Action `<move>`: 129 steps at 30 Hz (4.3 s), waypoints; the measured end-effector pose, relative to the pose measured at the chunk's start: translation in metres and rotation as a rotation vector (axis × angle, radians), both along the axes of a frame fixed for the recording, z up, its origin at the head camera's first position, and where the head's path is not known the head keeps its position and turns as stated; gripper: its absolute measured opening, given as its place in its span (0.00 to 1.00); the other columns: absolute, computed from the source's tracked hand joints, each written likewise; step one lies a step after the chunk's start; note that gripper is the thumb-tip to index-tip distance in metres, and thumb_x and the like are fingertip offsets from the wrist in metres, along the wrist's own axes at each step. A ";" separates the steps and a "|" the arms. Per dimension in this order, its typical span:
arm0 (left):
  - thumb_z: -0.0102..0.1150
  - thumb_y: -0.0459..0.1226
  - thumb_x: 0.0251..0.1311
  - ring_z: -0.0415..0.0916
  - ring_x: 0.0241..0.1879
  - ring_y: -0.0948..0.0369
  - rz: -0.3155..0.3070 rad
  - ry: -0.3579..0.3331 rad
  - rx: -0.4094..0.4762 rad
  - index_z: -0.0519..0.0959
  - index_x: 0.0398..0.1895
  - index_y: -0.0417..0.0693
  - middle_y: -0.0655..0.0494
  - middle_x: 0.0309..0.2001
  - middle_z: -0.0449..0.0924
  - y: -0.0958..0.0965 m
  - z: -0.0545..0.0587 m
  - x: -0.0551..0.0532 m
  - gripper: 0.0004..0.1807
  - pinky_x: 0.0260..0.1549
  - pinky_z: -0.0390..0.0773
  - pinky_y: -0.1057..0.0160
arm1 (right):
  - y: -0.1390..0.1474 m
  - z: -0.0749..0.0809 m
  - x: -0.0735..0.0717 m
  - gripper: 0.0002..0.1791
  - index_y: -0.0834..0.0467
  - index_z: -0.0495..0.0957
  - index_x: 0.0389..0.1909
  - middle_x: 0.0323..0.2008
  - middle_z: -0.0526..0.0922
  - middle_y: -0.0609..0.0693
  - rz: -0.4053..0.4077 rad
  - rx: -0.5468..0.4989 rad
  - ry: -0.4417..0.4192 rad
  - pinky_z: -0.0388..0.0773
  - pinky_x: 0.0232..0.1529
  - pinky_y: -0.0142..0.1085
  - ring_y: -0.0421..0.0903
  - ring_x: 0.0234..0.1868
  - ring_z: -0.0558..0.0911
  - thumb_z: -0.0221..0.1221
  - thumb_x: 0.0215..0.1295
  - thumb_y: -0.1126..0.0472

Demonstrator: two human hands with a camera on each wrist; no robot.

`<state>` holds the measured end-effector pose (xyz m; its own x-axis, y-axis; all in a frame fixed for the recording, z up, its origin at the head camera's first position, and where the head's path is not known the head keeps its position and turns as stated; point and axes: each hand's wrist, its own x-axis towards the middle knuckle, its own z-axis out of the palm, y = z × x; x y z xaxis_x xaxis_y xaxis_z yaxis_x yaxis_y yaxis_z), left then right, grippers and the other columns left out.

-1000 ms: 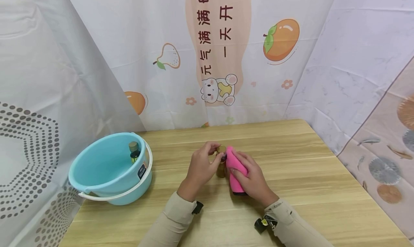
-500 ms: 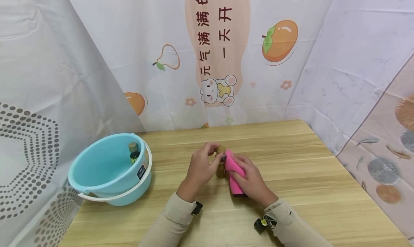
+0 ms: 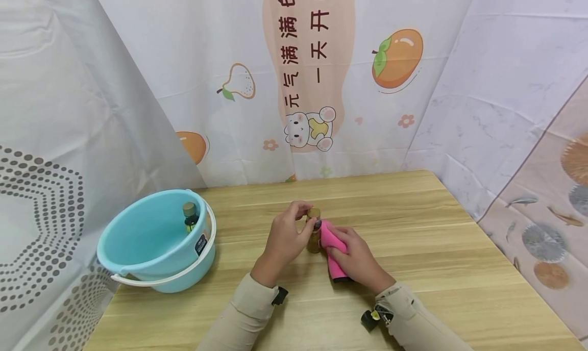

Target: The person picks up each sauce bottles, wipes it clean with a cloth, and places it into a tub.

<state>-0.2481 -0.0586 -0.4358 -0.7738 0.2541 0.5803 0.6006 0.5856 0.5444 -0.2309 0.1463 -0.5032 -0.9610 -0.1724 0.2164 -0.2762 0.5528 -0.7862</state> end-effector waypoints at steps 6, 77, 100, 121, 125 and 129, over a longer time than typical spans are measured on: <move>0.72 0.41 0.64 0.86 0.52 0.53 0.055 0.094 -0.001 0.79 0.57 0.42 0.51 0.52 0.86 0.002 -0.002 0.000 0.21 0.51 0.86 0.54 | 0.001 0.001 0.000 0.29 0.51 0.76 0.70 0.62 0.79 0.52 0.004 -0.001 -0.006 0.82 0.51 0.41 0.48 0.54 0.80 0.68 0.68 0.56; 0.74 0.41 0.62 0.84 0.45 0.59 0.076 0.142 0.009 0.82 0.52 0.44 0.55 0.44 0.84 0.004 -0.005 -0.004 0.19 0.46 0.87 0.59 | 0.001 0.003 -0.002 0.30 0.49 0.75 0.72 0.64 0.78 0.53 0.012 -0.004 0.025 0.81 0.51 0.42 0.49 0.55 0.81 0.67 0.70 0.57; 0.70 0.36 0.65 0.89 0.47 0.59 0.026 0.064 0.023 0.80 0.52 0.43 0.51 0.47 0.89 0.003 -0.002 -0.004 0.15 0.49 0.87 0.63 | -0.004 0.019 0.008 0.30 0.61 0.75 0.70 0.66 0.76 0.60 -0.004 -0.171 0.236 0.84 0.49 0.39 0.55 0.56 0.81 0.67 0.66 0.69; 0.70 0.35 0.65 0.89 0.48 0.59 0.028 0.048 0.022 0.80 0.53 0.43 0.49 0.48 0.89 0.003 -0.001 -0.002 0.16 0.48 0.87 0.64 | 0.002 0.006 -0.001 0.30 0.51 0.74 0.72 0.65 0.78 0.50 0.025 -0.053 0.096 0.82 0.50 0.40 0.47 0.53 0.80 0.67 0.70 0.57; 0.70 0.36 0.65 0.89 0.49 0.59 0.018 0.062 0.026 0.80 0.53 0.43 0.50 0.48 0.89 0.003 -0.001 -0.002 0.16 0.49 0.87 0.62 | 0.002 0.004 -0.001 0.30 0.51 0.74 0.72 0.64 0.79 0.52 0.018 -0.027 0.061 0.81 0.49 0.40 0.47 0.52 0.80 0.67 0.70 0.57; 0.71 0.38 0.64 0.88 0.50 0.58 0.014 0.077 0.028 0.79 0.53 0.43 0.52 0.48 0.89 0.003 -0.002 -0.002 0.18 0.50 0.87 0.59 | 0.001 0.004 0.000 0.29 0.51 0.76 0.71 0.63 0.79 0.52 0.021 -0.022 0.021 0.81 0.48 0.40 0.48 0.51 0.81 0.67 0.69 0.57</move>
<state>-0.2503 -0.0556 -0.4374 -0.7302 0.2262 0.6447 0.6328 0.5796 0.5134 -0.2310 0.1476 -0.4990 -0.9524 -0.1878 0.2400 -0.3040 0.5296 -0.7919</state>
